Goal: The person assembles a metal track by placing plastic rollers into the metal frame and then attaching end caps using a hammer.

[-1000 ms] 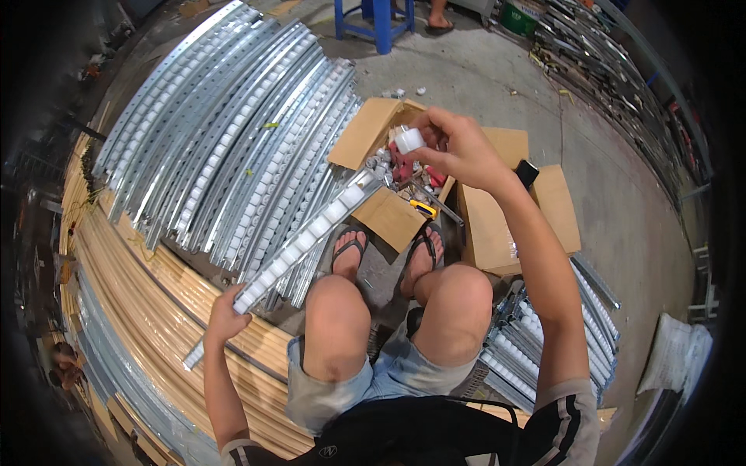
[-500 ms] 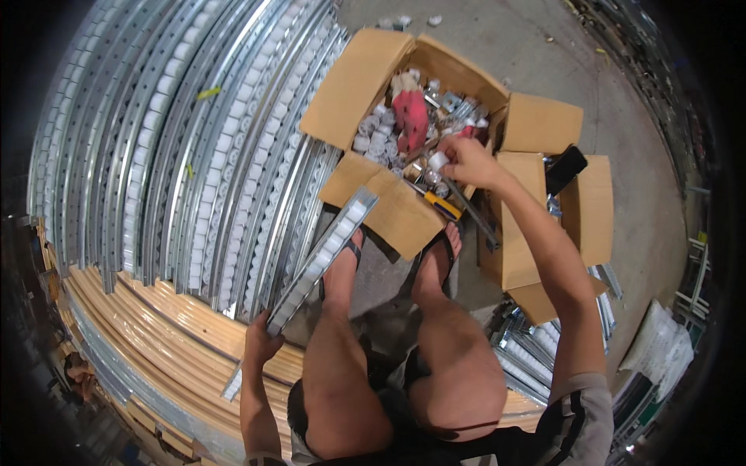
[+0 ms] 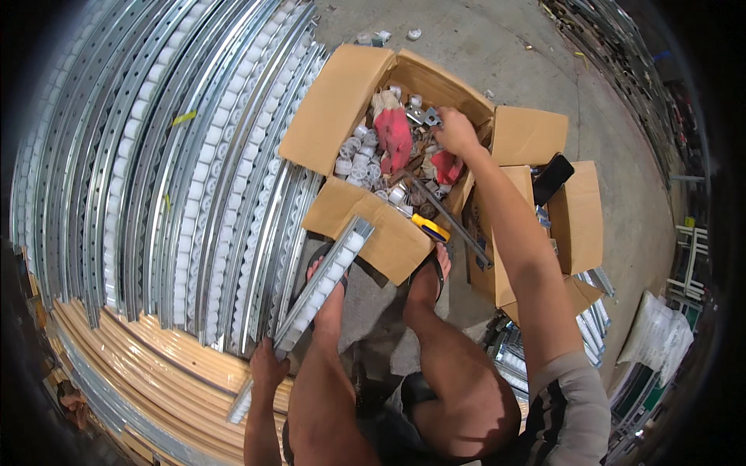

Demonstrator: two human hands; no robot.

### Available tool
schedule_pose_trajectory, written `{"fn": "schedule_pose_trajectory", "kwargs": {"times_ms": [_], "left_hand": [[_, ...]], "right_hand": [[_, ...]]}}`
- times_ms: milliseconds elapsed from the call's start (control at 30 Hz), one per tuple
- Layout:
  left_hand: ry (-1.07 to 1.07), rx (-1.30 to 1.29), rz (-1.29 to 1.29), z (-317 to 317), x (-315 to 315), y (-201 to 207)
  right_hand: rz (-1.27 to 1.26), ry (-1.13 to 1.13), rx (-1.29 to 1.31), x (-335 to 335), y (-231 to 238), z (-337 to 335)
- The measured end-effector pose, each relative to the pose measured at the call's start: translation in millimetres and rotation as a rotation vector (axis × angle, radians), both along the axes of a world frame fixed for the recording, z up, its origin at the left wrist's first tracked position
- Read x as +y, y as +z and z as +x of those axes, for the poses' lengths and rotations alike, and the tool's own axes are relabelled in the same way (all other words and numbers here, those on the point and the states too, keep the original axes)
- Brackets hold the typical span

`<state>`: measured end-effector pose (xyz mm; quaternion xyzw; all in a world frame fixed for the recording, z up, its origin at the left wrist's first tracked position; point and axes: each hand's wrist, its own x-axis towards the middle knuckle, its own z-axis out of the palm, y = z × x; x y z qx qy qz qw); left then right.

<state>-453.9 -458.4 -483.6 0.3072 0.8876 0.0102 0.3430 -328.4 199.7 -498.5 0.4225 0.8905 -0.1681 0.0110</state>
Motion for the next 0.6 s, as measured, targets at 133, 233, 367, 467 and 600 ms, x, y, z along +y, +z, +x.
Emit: {"fn": "schedule_pose_trajectory", "kwargs": {"times_ms": [133, 233, 367, 467, 600], "left_hand": [[0.045, 0.054, 0.006, 9.8, 3.6, 3.4], [-0.016, 0.169, 0.013, 12.3, 6.6, 6.3], [-0.034, 0.193, -0.017, 12.0, 5.7, 6.1], [-0.048, 0.212, -0.007, 10.7, 7.0, 6.7], [-0.101, 0.198, 0.025, 8.9, 23.8, 28.7]], "right_hand": [[0.065, 0.069, -0.065, -16.9, -16.7, -34.1], [0.108, 0.024, -0.077, -21.9, -34.6, -43.4], [0.062, -0.09, -0.086, -16.5, -37.9, -51.7], [-0.078, -0.157, -0.077, -14.4, -33.0, -49.0], [-0.141, -0.254, 0.072, 16.4, -30.3, -17.6]]}}
